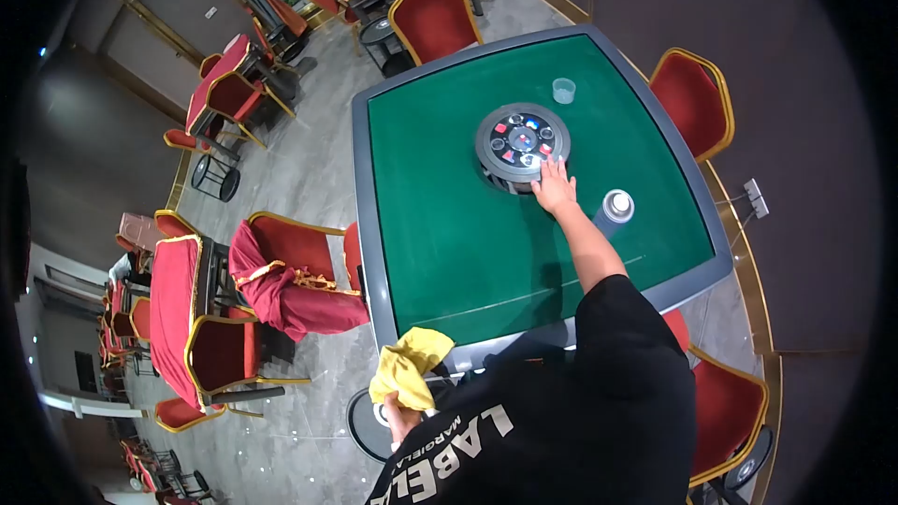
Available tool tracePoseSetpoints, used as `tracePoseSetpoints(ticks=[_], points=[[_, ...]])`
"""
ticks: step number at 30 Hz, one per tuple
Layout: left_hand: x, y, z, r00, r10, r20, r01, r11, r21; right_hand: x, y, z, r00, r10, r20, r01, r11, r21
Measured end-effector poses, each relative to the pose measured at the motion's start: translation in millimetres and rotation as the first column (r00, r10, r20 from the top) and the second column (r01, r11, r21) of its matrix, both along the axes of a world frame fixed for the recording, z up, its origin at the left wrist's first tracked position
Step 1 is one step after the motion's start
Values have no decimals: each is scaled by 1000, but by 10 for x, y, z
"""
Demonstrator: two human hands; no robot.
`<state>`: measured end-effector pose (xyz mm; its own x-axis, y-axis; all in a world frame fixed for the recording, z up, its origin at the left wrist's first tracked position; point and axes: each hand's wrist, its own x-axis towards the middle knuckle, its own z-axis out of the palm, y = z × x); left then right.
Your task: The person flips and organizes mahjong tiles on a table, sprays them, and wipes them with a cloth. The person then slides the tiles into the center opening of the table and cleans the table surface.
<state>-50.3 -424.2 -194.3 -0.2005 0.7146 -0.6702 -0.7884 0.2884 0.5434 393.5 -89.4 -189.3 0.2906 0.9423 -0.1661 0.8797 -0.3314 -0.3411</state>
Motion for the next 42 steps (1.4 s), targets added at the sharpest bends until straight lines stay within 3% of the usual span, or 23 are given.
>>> tracePoseSetpoints(ticks=[5,6,10,14,17,19,20,23,26,27,29,30,31,33,34,35,37,39,41,42], points=[[196,37,23,999,45,-7,-46,998,-45,8,277,-91,992,57,115,-59,998,13],[203,54,26,999,34,1,-34,998,-48,-2,305,-222,993,28,113,-41,992,116],[255,145,109,1000,30,5,-30,999,-13,-87,406,-52,996,-55,63,45,988,151],[242,243,115,999,-22,-45,22,1000,3,-150,412,101,996,-47,72,44,998,36],[130,232,-85,984,-64,-166,72,997,38,-325,-52,-118,996,-24,-90,52,942,331],[255,282,135,939,-13,-343,24,999,29,-435,-685,-199,970,129,-208,48,733,679],[306,293,212,904,13,-427,-1,1000,28,-463,-1079,-208,985,37,-168,87,735,672],[130,259,50,737,-142,-660,143,988,-53,-437,-1977,-320,952,-248,-181,300,624,721],[59,195,53,429,-239,-871,317,943,-103,-33,-2022,-265,845,-483,-230,477,486,732],[77,224,123,332,-252,-909,348,928,-130,94,-1933,-204,800,-511,-314,558,439,704],[26,217,122,-63,-262,-963,338,902,-268,333,-1723,-148,836,-365,-409,542,437,718],[-25,210,83,-170,-233,-958,309,910,-276,436,-1595,-268,838,-325,-438,544,446,711],[-17,245,52,-272,-190,-943,282,921,-267,471,-1519,-249,771,-300,-562,629,504,593],[100,277,182,72,-28,-997,268,963,-8,613,-1330,-360,790,-334,-514,609,530,590],[141,271,276,205,-69,-976,261,965,-13,628,-1297,-337,750,-355,-558,651,545,529],[208,249,343,182,-36,-983,260,966,13,610,-1249,-289,708,-374,-599,688,558,464],[307,216,424,129,44,-991,242,967,74,532,-1181,-279,756,-338,-560,640,557,529],[278,155,401,-68,-12,-998,273,962,-30,510,-1154,-457,842,-178,-509,499,615,611],[283,129,300,28,-40,-999,244,969,-32,221,-1245,-144,877,-207,-433,444,692,569],[273,117,224,58,-49,-997,233,972,-34,153,-1262,-163,935,-125,-333,312,740,596]])
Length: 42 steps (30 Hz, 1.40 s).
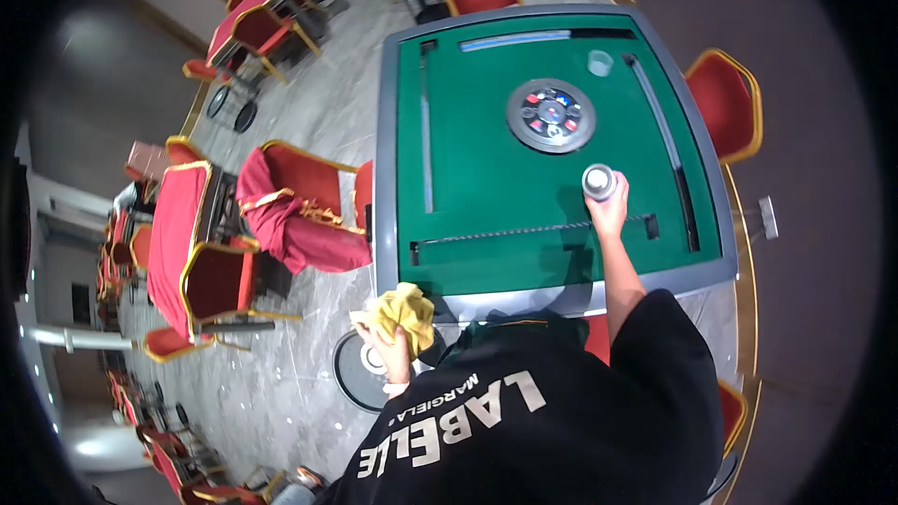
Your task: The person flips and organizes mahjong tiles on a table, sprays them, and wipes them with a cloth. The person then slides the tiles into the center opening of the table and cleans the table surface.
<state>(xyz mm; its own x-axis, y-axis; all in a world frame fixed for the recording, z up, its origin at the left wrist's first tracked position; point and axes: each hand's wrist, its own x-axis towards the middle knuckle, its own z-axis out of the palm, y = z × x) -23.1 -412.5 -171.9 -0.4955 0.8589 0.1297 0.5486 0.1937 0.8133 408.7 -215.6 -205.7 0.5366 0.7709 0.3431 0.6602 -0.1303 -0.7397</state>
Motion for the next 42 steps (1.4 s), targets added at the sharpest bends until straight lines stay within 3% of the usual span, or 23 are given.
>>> tracePoseSetpoints(ticks=[2,3,6,12,15,20,23,28,31,37,42], points=[[88,15,166,999,9,-49,-10,1000,-18,-100,-12,22,946,233,226,-223,972,-66],[127,34,251,996,9,-88,-13,999,-43,-101,29,-42,896,372,241,-322,920,-221],[157,34,342,995,56,-88,-53,998,32,-186,63,-133,669,663,337,-518,741,-428],[8,-176,199,994,113,3,-113,991,77,-376,182,-207,619,712,332,-477,677,-561],[-28,-445,52,979,205,-15,-206,976,-68,-465,241,-326,666,667,335,-433,711,-554],[-23,-692,-139,964,257,75,-250,964,-95,-522,561,-237,641,728,245,-353,562,-748],[-7,-657,-200,966,257,35,-251,960,-122,-562,735,-178,638,743,200,-277,464,-841],[121,-440,-109,983,178,42,-172,978,-118,-641,933,-14,695,715,81,-216,315,-924],[171,-345,-76,996,74,-50,-79,992,-94,-624,999,30,693,721,26,-247,271,-930],[274,-292,-11,997,-67,-29,64,993,-95,-570,1195,-150,708,706,-16,-263,243,-934],[322,-317,-23,998,-34,-50,30,997,-77,-572,1342,-106,703,704,-99,-266,131,-955]])
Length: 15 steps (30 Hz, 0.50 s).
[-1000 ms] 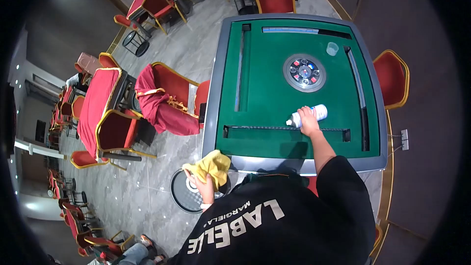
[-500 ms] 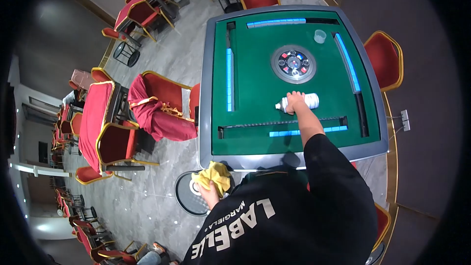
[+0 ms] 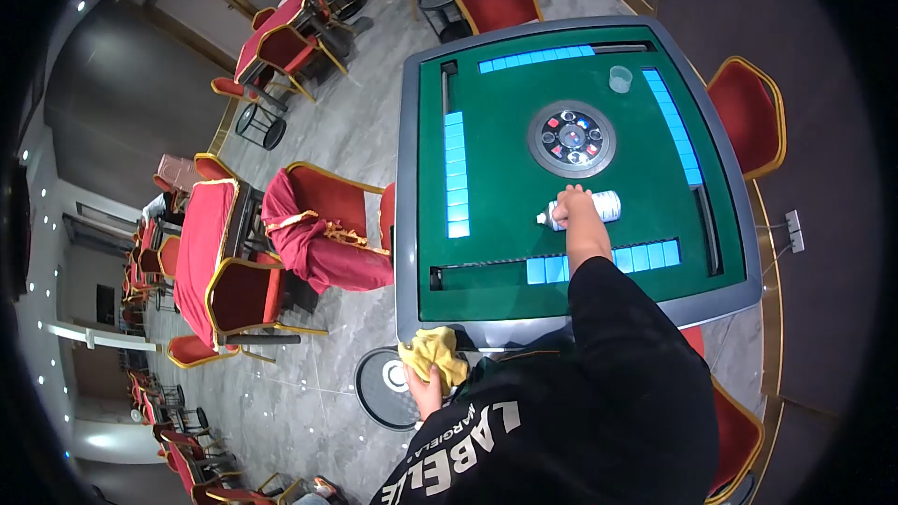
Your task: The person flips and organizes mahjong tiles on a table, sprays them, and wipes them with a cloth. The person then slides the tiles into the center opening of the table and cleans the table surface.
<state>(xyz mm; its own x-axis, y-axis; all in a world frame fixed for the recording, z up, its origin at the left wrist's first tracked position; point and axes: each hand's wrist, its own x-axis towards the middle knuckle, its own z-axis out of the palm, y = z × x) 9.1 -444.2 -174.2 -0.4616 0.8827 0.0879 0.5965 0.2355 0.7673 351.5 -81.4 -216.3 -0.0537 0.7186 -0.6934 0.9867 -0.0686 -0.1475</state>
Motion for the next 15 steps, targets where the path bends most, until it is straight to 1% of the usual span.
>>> tracePoseSetpoints(ticks=[3,5,6,7,9,10,13,15], points=[[-20,-10,-59,999,11,51,-11,1000,12,8,49,-118,1000,3,13,-3,1000,-14],[25,5,2,992,33,122,-30,999,-29,12,44,-102,1000,3,20,-3,1000,-9],[45,17,24,986,44,158,-37,998,-47,18,50,-67,1000,-3,-1,3,998,-60],[46,12,25,988,26,152,-18,998,-56,20,52,-17,1000,-11,-21,9,994,-111],[31,19,6,990,-15,139,25,997,-71,20,47,-17,1000,-13,-27,10,994,-105],[38,21,-12,995,-32,96,35,999,-33,17,41,2,999,-14,-30,11,995,-101],[25,-8,-45,994,-39,97,42,999,-29,11,10,47,999,-14,-33,11,996,-91],[11,-36,-56,992,-23,122,28,999,-37,29,21,-54,999,-10,-32,8,997,-70]])
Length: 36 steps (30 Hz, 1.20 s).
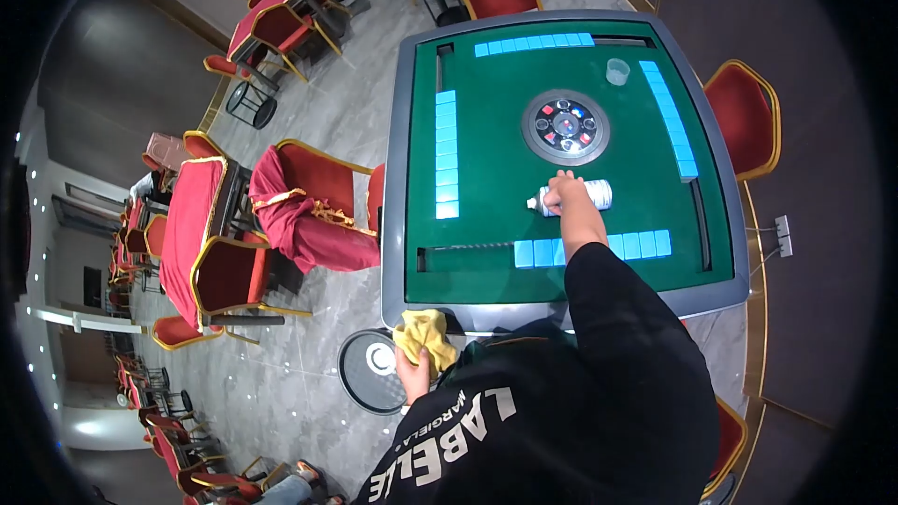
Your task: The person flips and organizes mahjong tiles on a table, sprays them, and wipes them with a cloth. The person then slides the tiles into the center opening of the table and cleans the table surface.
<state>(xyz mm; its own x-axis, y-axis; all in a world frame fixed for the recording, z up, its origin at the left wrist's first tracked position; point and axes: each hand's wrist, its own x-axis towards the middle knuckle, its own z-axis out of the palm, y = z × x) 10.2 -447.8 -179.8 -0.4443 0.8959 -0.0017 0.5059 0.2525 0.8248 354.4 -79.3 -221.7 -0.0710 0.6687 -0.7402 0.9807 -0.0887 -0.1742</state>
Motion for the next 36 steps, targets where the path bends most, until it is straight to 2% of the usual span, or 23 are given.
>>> tracePoseSetpoints(ticks=[5,9,15,18,21,25,31,33,34,36], points=[[-13,-17,13,1000,15,16,-16,1000,12,17,-26,-116,999,34,29,-37,993,108],[-23,-4,-12,1000,16,-5,-16,1000,-25,-30,-118,76,998,38,41,-42,992,121],[41,85,86,992,-26,-122,28,999,17,-45,-188,74,999,12,41,-19,983,184],[43,106,93,997,-33,-73,32,999,-10,-44,-215,67,999,4,39,-12,979,205],[12,101,26,993,-43,-106,40,999,-32,-44,-227,35,999,6,44,-15,975,224],[13,116,29,995,-50,-87,52,998,18,-57,-244,54,998,14,61,-29,971,237],[-29,115,-58,993,-64,-101,66,998,15,-37,-178,14,997,40,68,-52,981,187],[-40,108,-68,988,-68,-138,69,998,2,-27,-203,-8,997,30,72,-46,971,233],[-46,118,-48,994,-84,-72,81,996,-37,-28,-227,-22,997,31,74,-49,966,253],[-26,144,-20,993,-98,-68,97,995,-24,-63,-264,-42,996,11,85,-36,958,286]])
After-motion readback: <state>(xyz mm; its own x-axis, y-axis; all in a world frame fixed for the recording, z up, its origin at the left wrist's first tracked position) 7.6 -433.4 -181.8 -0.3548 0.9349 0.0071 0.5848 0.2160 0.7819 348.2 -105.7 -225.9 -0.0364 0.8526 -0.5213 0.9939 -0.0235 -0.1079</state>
